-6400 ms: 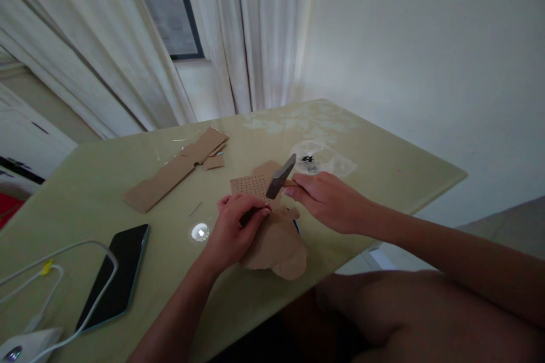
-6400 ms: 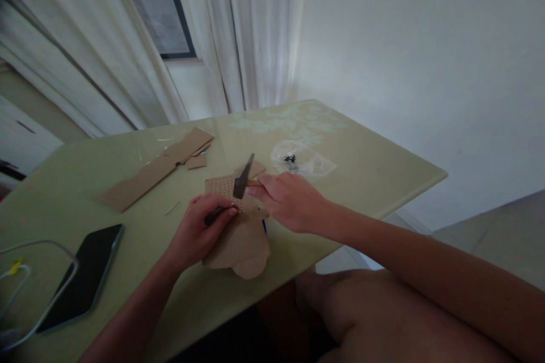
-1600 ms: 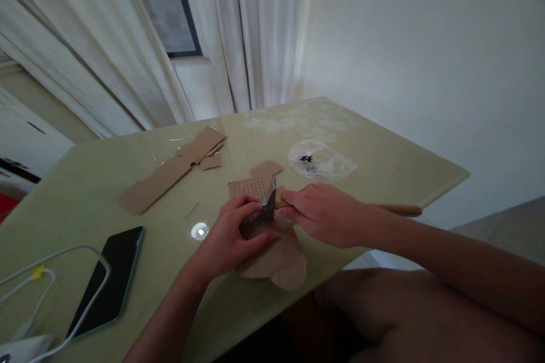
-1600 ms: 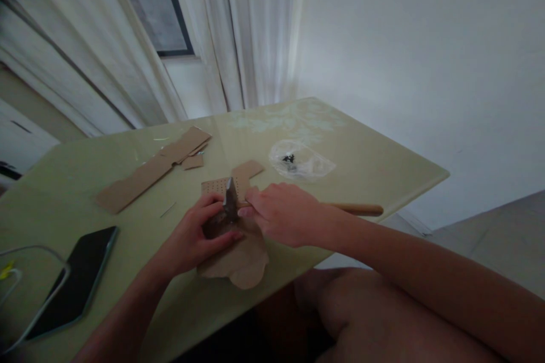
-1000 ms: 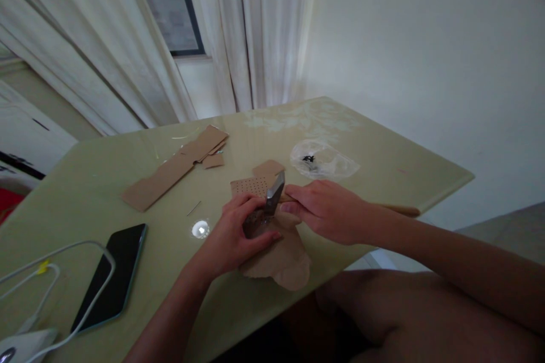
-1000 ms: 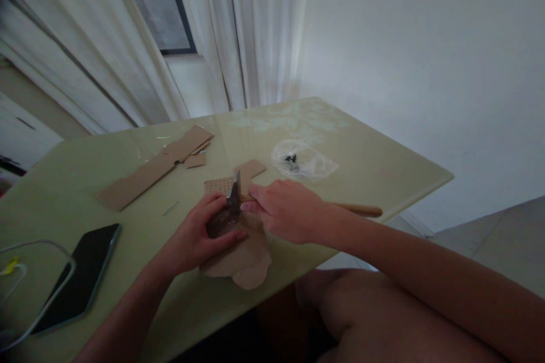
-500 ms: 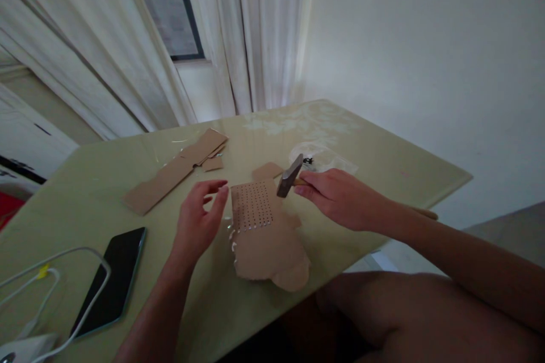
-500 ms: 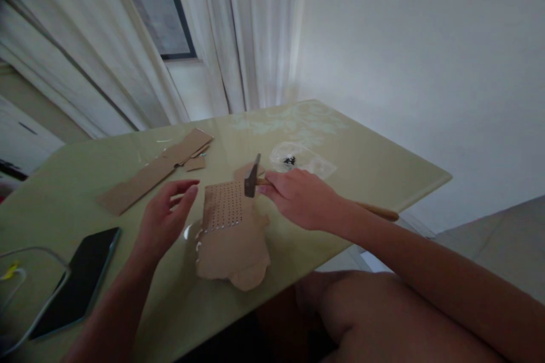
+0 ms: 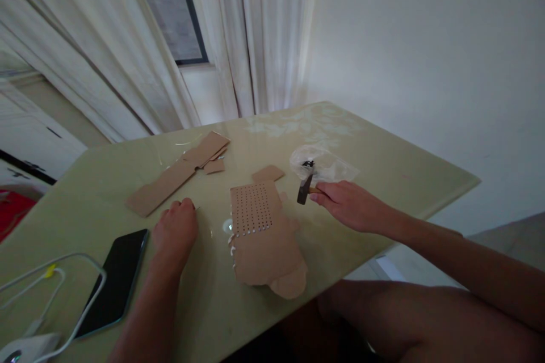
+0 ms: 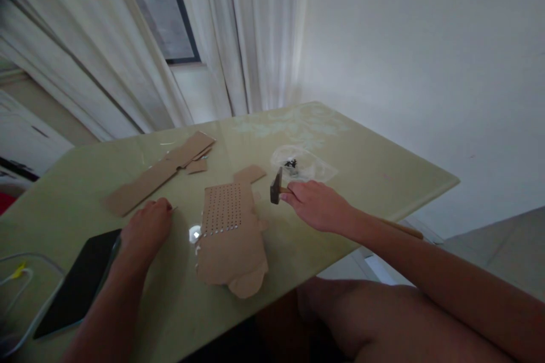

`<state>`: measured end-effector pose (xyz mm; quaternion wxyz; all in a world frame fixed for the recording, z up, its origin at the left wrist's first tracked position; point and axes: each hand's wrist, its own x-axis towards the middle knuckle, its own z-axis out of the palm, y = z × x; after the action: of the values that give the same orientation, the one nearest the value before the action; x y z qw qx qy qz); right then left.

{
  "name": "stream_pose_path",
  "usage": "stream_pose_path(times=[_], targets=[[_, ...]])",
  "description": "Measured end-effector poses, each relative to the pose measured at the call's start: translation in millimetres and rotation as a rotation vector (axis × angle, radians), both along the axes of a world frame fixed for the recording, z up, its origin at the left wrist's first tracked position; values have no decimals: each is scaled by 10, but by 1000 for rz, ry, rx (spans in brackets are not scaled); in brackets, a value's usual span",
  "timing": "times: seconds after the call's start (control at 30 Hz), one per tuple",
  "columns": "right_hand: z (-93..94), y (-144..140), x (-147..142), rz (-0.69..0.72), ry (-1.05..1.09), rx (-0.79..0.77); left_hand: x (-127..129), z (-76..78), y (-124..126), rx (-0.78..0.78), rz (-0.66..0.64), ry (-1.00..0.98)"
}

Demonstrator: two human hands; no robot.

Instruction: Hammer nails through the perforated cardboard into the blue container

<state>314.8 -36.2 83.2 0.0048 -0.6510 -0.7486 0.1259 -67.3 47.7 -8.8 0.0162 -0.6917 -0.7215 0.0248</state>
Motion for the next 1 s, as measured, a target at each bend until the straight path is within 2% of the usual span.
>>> stream_pose_path(times=[0.17,0.33,0.6,0.77,0.87,1.0], targets=[[-5,-28,50,-6,19,-4,60,-49,-2,0,-49,62],[-1,-67,79,-18,62,0,190,-29,-42,41,-62,121],[36,-121,60,-9,88,-10,178,-87,10,14,-103,-100],[70,-117,24,-8,97,0,252,-46,20,81,-99,-199],[118,-110,-20,-3,91,13,312,42,39,193,-147,-424],[189,-93,-87,-4,119,29,417,192,-50,351,-305,-957]])
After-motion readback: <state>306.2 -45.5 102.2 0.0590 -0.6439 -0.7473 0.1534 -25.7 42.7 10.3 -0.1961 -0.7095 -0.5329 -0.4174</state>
